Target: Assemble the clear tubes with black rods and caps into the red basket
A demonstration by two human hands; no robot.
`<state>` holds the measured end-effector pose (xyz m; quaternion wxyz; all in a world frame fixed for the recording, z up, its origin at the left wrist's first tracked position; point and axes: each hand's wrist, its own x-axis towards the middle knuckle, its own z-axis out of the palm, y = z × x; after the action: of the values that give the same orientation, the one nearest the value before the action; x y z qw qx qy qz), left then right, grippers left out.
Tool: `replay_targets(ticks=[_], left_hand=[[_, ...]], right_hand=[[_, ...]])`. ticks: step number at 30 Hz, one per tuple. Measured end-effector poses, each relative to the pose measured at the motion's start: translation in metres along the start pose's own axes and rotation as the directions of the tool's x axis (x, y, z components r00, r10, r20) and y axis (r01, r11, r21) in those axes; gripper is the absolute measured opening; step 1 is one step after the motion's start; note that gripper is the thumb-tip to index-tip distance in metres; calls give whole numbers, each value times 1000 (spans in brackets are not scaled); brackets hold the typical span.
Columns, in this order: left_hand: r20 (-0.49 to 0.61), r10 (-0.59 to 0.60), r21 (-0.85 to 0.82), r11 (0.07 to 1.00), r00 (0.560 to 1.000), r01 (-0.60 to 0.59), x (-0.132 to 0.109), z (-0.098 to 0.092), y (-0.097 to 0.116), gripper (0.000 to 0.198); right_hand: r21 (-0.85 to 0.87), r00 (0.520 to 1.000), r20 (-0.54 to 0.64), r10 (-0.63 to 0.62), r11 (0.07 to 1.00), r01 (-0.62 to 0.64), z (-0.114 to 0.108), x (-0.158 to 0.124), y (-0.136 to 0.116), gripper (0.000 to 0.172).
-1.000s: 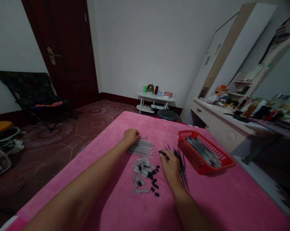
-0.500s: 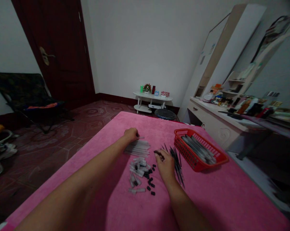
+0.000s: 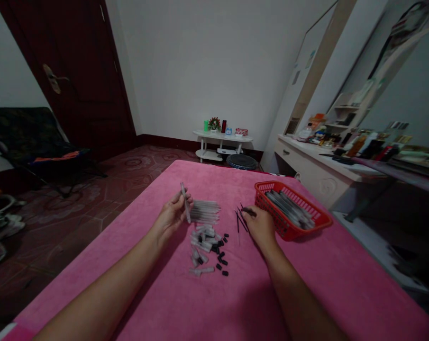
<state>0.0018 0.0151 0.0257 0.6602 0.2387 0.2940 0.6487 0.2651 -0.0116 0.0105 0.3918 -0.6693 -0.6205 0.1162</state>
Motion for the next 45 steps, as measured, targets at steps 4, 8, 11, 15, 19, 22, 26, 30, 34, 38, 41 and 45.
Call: replay_targets(ticks=[4,8,11,15,19,22,26,30,34,38,41,45], left_hand=[[-98,-69,-177,983,993,51,-9,4,-11,21],[-41,-84,-167,983,996,76,-16,11,-21,17],[24,-42,-104,994,999,44,-19,10,-24,9],[26,-11,-64,998,1000,13,-20,8,-25,13],[64,59,117,991,996,-67,-18,5,-27,29],[181,259,474,822,949,-315,-18,3,-24,29],[432,419,728,360,799,-583,-21,1,-17,31],[499,408,744,251,764,-620,-23,-1,-16,40],[524,394,745,217,755,-631,-23,-3,-19,46],[574,348,753,131,741,-645,-23,-5,-20,53],[601,312,763,52,736,-644,-24,-4,-19,56],[621,267,770,-36,736,-637,-26,-3,-18,58]], right_hand=[[-421,979,180,95,907,-11,-5,-10,-17,26],[-614,962,222,161,789,10,1,-22,-34,35],[-628,948,271,166,777,43,2,-25,-39,26],[-581,955,267,133,813,49,-3,-22,-40,20],[-171,966,258,1,984,44,-16,-15,-49,21],[194,955,251,-159,975,111,-29,-12,-61,19],[199,949,140,-283,947,253,-49,-11,-70,19],[-20,934,56,-354,935,355,-66,-6,-66,18],[-148,922,47,-385,910,388,-73,-3,-62,19],[-182,918,67,-391,900,396,-72,-3,-62,19],[-218,913,72,-403,886,408,-70,-5,-63,18],[-267,910,69,-410,871,413,-68,-7,-65,18]])
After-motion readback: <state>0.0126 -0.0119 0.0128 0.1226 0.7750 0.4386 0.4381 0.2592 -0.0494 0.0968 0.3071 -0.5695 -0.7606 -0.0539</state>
